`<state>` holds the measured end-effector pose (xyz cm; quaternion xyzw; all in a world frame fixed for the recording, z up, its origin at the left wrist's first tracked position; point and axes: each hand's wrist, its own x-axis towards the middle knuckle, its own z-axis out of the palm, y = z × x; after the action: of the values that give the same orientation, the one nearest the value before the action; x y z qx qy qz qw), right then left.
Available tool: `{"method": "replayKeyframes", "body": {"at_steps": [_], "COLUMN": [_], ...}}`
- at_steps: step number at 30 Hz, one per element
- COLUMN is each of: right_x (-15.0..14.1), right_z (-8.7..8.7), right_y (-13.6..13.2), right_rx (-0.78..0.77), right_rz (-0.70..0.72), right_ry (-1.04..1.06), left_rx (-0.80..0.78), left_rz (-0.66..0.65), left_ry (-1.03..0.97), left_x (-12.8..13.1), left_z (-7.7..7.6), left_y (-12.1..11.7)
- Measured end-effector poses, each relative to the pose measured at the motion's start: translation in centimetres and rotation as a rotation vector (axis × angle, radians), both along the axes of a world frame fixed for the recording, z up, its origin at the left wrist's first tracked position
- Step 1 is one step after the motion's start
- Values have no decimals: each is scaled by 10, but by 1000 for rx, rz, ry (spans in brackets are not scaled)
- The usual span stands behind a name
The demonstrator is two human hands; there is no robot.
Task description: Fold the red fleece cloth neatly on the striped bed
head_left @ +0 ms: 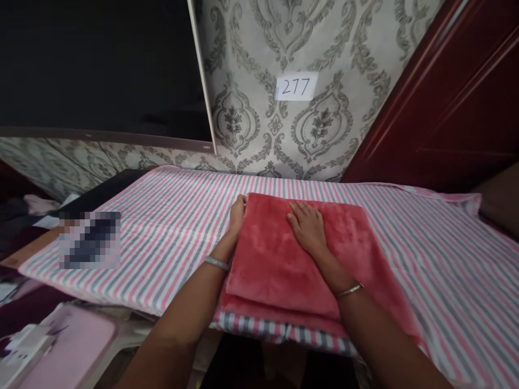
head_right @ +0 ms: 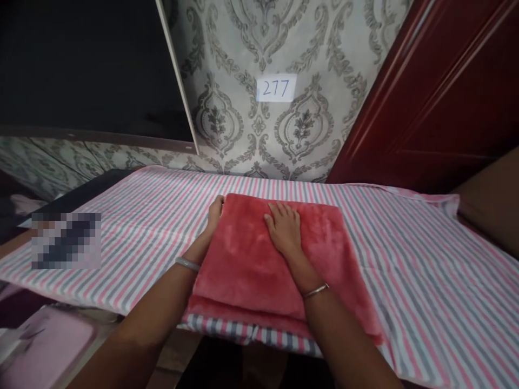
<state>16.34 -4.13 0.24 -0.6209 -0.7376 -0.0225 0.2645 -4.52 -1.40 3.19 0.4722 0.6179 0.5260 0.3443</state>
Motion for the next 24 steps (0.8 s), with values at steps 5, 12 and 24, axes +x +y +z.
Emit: {"method": "replayKeyframes", "body": {"at_steps": [5, 12, 24], "right_x": [-1, -2, -2], "right_z": [2, 3, 2], "right_y": [-2, -1, 0], "right_rx": [1, 4, 10], "right_rz": [-3, -7, 3], "right_ry": [-13, 4, -13], "left_rx": [0, 99, 71], "left_rz": [-2, -64, -45], "left_ry": [2, 97, 356], "left_x": [-3, -7, -15], "left_z": [-1, -1, -4], "left_y": [-1, -7, -17]}}
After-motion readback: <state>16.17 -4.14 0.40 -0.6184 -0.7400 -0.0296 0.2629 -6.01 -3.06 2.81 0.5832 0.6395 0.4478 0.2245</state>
